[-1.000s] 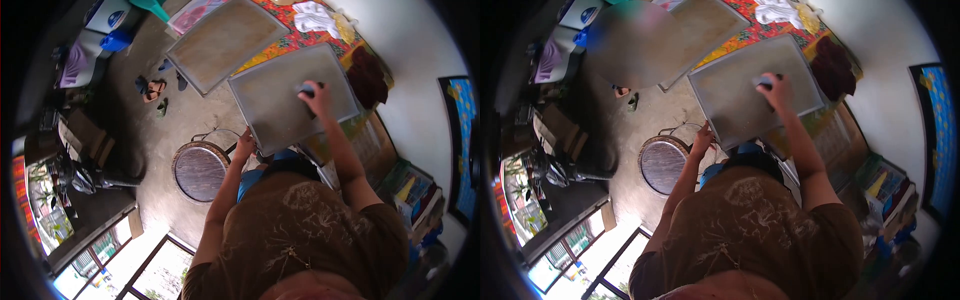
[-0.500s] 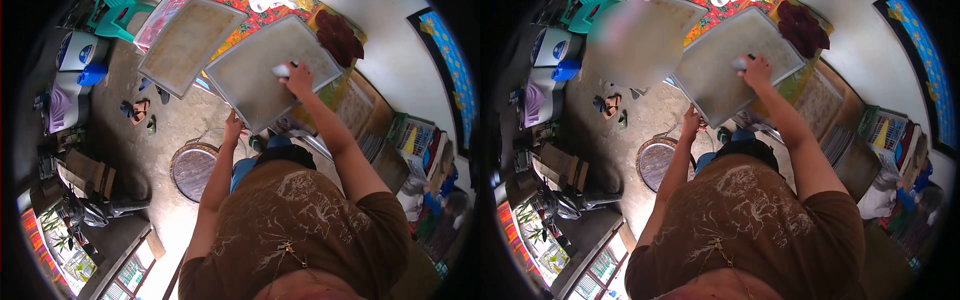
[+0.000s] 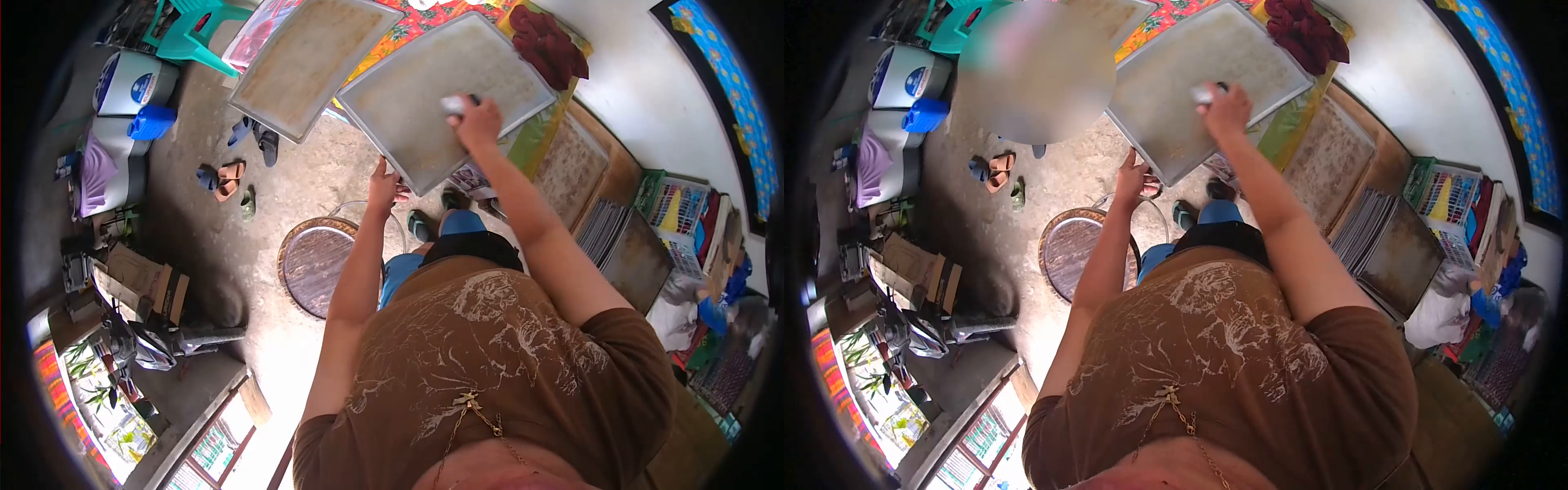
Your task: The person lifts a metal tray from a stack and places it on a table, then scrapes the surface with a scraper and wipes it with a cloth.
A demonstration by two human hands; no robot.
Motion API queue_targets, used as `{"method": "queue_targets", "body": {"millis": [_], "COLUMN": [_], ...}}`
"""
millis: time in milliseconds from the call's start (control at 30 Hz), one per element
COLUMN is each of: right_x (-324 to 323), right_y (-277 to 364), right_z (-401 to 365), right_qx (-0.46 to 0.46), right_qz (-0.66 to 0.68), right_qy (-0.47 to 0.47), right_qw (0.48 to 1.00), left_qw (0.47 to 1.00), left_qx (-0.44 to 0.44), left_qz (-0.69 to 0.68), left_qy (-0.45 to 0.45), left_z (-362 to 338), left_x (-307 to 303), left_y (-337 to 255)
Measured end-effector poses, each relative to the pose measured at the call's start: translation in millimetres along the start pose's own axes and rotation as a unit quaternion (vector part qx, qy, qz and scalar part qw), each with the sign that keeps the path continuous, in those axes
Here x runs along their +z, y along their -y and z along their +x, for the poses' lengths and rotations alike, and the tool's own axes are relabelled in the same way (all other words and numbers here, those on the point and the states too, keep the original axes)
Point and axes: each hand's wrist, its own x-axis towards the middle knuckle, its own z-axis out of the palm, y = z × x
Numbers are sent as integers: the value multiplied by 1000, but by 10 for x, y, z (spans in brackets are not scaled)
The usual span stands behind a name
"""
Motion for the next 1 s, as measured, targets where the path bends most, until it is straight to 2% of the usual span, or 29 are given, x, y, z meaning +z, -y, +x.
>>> {"method": "queue_targets", "body": {"millis": [67, 167, 233, 300, 400, 433, 500, 600, 700, 767, 867, 933, 1000], "right_x": [-96, 65, 151, 211, 65, -71, -208, -497, -594, -555, -384, 99, 230], "right_y": [-251, -147, 202, 554, 523, 375, -55, -744, -1242, -1453, -1361, -1114, -726], "right_z": [192, 86, -146, -437, -280, -108, 257, 748, 1110, 1280, 1162, 886, 524], "right_qx": [61, 24, -12, -109, -62, -27, 29, 83, 102, 113, 113, 53, -63], "right_qz": [-31, -55, 26, 37, 133, 165, 130, 64, -11, -43, 5, 108, 95], "right_qy": [-23, -38, 46, 16, 67, 89, 64, 21, -9, -9, 16, 55, 58], "right_qw": [997, 998, 999, 993, 987, 982, 989, 994, 995, 993, 993, 991, 992], "left_qw": [999, 997, 998, 999, 998, 997, 993, 993, 988, 983, 979, 979, 976], "left_qx": [-23, -17, -14, 5, 20, 32, 52, -12, -7, 2, 24, 22, 17], "left_qz": [-19, -49, -32, 0, 61, 58, 42, -15, -41, -59, -26, -5, -8], "left_qy": [33, 52, 61, 42, -6, -38, -98, -120, -146, -173, -200, -203, -215], "left_z": [-75, -179, -263, -286, -362, -316, -287, -573, -616, -654, -646, -592, -567], "left_x": [-16, 38, 75, 81, 77, 35, -7, 264, 510, 697, 849, 890, 954], "left_y": [60, 221, 249, 269, 256, 384, 582, 453, 530, 508, 504, 490, 493]}}
